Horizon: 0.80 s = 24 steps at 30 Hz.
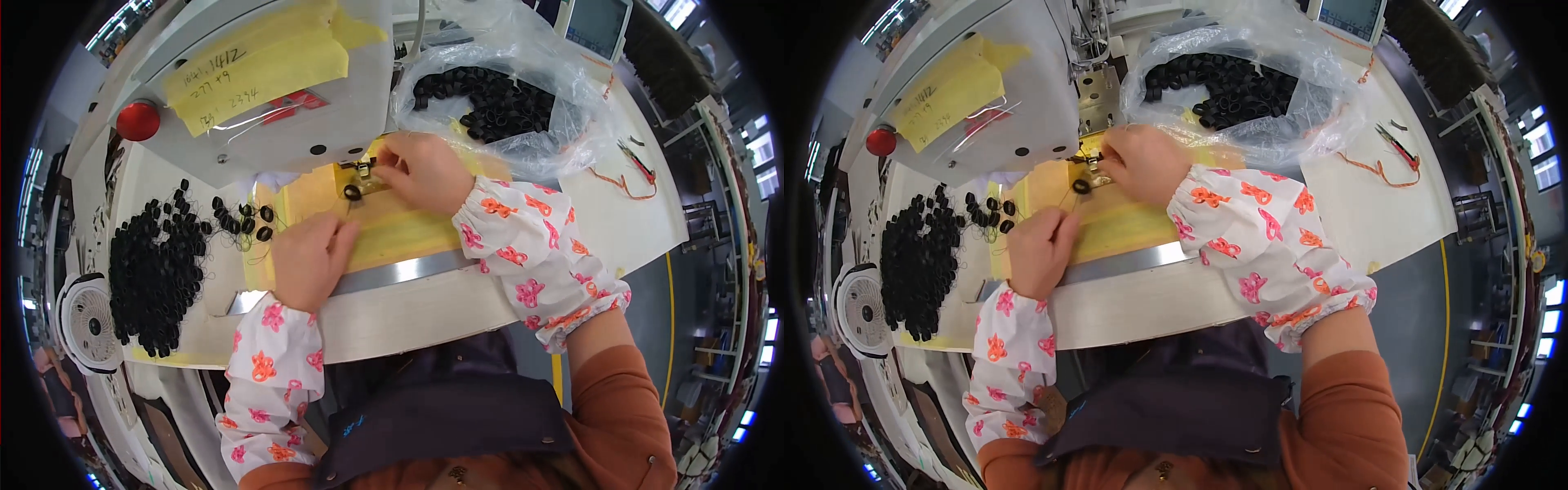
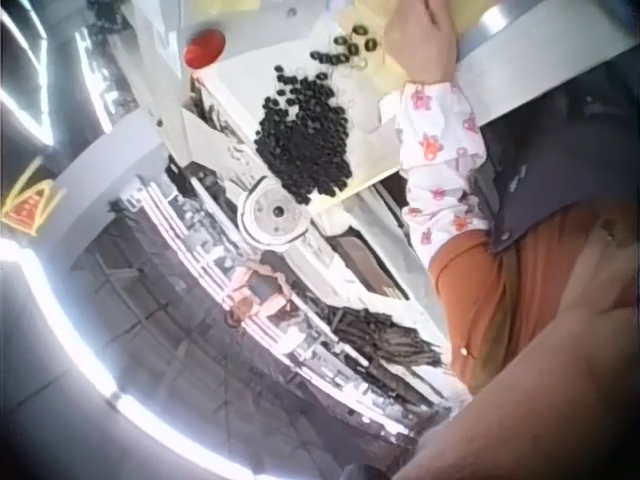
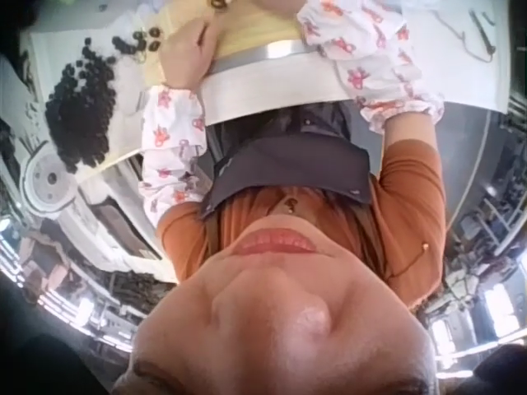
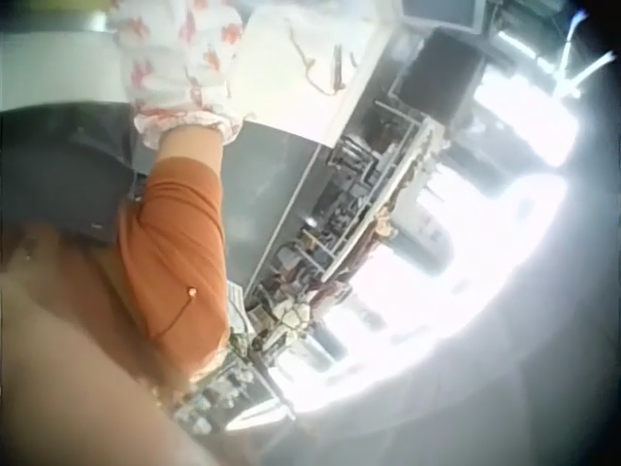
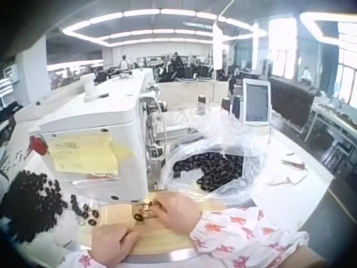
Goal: Attaching small black plastic components to material using a specialized industrial machine.
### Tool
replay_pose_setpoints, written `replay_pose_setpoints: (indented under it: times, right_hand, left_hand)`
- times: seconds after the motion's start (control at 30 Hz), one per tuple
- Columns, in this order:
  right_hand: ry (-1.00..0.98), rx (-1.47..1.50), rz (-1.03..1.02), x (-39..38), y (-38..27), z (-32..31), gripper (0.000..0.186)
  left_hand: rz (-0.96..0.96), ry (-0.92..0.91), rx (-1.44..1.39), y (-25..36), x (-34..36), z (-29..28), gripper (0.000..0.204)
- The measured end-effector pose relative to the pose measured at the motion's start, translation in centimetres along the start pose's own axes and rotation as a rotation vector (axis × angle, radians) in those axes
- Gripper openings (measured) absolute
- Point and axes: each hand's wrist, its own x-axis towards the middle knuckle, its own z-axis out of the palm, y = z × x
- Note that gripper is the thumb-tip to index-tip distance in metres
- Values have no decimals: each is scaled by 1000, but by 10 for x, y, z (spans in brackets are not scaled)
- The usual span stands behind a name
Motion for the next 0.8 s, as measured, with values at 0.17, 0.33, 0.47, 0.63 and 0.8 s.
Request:
replay_pose_setpoints:
  times: [0.17,0.33,0.47,0.63,0.8]
  right_hand:
    - [62,-674,16,7,20,-59,12]
    - [-169,-752,150,11,39,-75,16]
    - [-216,-647,55,14,56,-83,21]
    - [-387,-646,140,25,52,-76,20]
    - [-204,-594,-5,22,44,-69,17]
  left_hand:
    - [-273,106,190,-56,-31,-53,20]
    - [-367,284,-198,-39,-19,-51,15]
    - [133,147,152,-8,5,-25,21]
    - [14,5,73,0,27,18,28]
    - [-158,-44,-153,-5,33,22,26]
